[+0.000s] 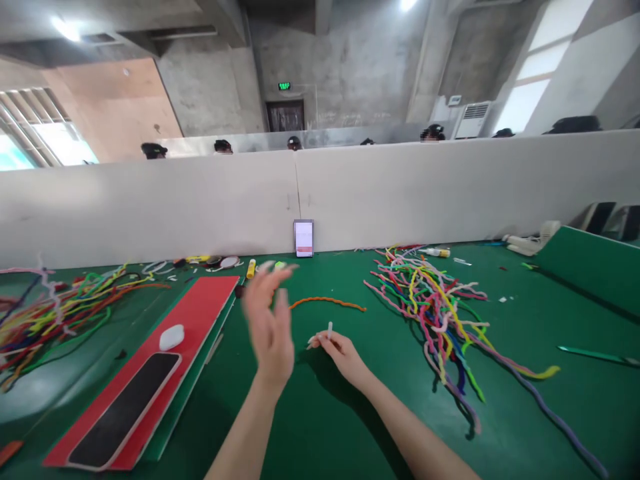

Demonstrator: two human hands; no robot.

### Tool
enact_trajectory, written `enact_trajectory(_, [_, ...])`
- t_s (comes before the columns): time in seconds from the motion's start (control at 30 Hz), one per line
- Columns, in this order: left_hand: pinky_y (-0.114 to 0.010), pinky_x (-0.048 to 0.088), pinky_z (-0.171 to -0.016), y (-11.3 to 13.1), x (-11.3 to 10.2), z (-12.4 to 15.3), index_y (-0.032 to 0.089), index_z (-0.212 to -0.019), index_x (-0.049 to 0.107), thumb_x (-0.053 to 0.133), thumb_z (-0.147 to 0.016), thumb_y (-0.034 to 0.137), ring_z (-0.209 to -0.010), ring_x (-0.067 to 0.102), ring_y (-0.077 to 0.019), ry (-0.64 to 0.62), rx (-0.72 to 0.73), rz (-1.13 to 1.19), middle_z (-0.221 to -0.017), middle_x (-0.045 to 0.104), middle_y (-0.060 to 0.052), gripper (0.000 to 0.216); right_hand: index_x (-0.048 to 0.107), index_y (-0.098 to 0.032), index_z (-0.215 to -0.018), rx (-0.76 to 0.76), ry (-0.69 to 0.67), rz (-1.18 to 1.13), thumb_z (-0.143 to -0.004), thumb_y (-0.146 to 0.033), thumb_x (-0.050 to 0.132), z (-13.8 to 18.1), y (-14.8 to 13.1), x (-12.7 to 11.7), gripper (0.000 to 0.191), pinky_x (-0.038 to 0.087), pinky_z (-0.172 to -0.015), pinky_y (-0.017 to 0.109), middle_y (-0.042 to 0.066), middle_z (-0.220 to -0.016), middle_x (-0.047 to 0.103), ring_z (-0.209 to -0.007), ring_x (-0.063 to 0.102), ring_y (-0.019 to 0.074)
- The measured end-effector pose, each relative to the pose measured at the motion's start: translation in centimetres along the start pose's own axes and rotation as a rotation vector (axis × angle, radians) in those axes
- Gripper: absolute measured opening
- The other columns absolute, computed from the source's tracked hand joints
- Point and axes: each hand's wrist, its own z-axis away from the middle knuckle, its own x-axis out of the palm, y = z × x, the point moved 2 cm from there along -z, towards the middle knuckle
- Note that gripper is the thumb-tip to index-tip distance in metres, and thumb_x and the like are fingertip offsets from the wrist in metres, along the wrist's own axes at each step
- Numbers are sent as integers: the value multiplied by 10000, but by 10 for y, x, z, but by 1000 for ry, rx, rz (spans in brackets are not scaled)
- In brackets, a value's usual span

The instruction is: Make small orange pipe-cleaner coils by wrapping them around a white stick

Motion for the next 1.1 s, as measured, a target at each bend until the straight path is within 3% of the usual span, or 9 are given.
enact_trajectory(0.1, [-372, 357, -959, -29, 32, 23, 216, -1143, 516, 418, -864, 287, -1164, 436, -203, -292, -143, 78, -1178, 545, -69, 304, 631, -153, -847, -37, 0, 19, -850, -383, 428, 1, 1, 2, 306, 427, -815, 331, 69, -852, 659, -839, 593, 195])
enact_trajectory(0.2, [-376, 383, -935, -59, 55, 54, 230, -1306, 323, 489, -817, 257, -1140, 461, -196, -539, -207, 72, -1200, 540, -77, 518, 617, -156, -967, -64, -57, -19, -854, -312, 414, 2, 0, 4, 280, 443, -787, 321, 75, -916, 652, -872, 589, 201])
enact_trajectory(0.3, [-431, 267, -1023, -75, 61, 69, 237, -1236, 433, 441, -839, 263, -1199, 393, -205, -598, -162, -97, -1266, 489, -58, 398, 618, -141, -967, -46, -49, 36, -837, -254, 416, 3, 0, 2, 266, 456, -746, 324, 82, -898, 655, -822, 596, 206])
enact_trajectory(0.43, [-429, 278, -1023, -84, 60, 73, 235, -1162, 515, 334, -885, 277, -1177, 420, -190, -619, -140, -192, -1228, 524, -44, 334, 636, -118, -851, -17, 5, 168, -805, -232, 444, 2, 4, -2, 228, 456, -738, 344, 96, -850, 662, -797, 595, 226])
enact_trajectory(0.63, [-400, 355, -974, -89, 62, 79, 217, -1055, 601, 333, -885, 291, -1106, 483, -197, -599, -167, -184, -1149, 579, -56, 326, 632, -109, -871, 8, -14, 159, -777, -187, 452, 2, 8, -1, 218, 472, -736, 345, 105, -859, 669, -825, 615, 240])
enact_trajectory(0.77, [-392, 378, -946, -90, 62, 80, 208, -1032, 616, 324, -891, 298, -1038, 513, -192, -550, -204, -160, -1067, 609, -67, 337, 597, -127, -975, -43, -6, 180, -765, -173, 476, 2, 3, 0, 247, 452, -806, 345, 105, -945, 648, -899, 597, 228])
enact_trajectory(0.87, [-409, 363, -947, -89, 57, 77, 217, -1051, 604, 334, -886, 297, -1058, 476, -201, -456, -194, -184, -1096, 566, -74, 326, 540, -142, -1078, -78, 87, 195, -757, -186, 509, 1, 1, -5, 326, 425, -852, 331, 104, -1019, 609, -950, 565, 206])
enact_trajectory(0.97, [-406, 381, -913, -89, 51, 74, 214, -1061, 597, 330, -883, 320, -1024, 469, -207, -352, -246, -199, -1056, 527, -93, 338, 558, -144, -1031, -46, 140, 250, -744, -218, 539, -1, 3, -12, 296, 449, -764, 313, 84, -910, 614, -806, 575, 182])
enact_trajectory(1.1, [-358, 430, -814, -89, 48, 70, 180, -953, 613, 333, -870, 389, -872, 522, -195, -274, -384, -44, -889, 557, -80, 359, 590, -147, -857, 83, 26, 138, -801, -352, 482, -4, 7, -11, 238, 441, -566, 268, 22, -634, 579, -543, 531, 132])
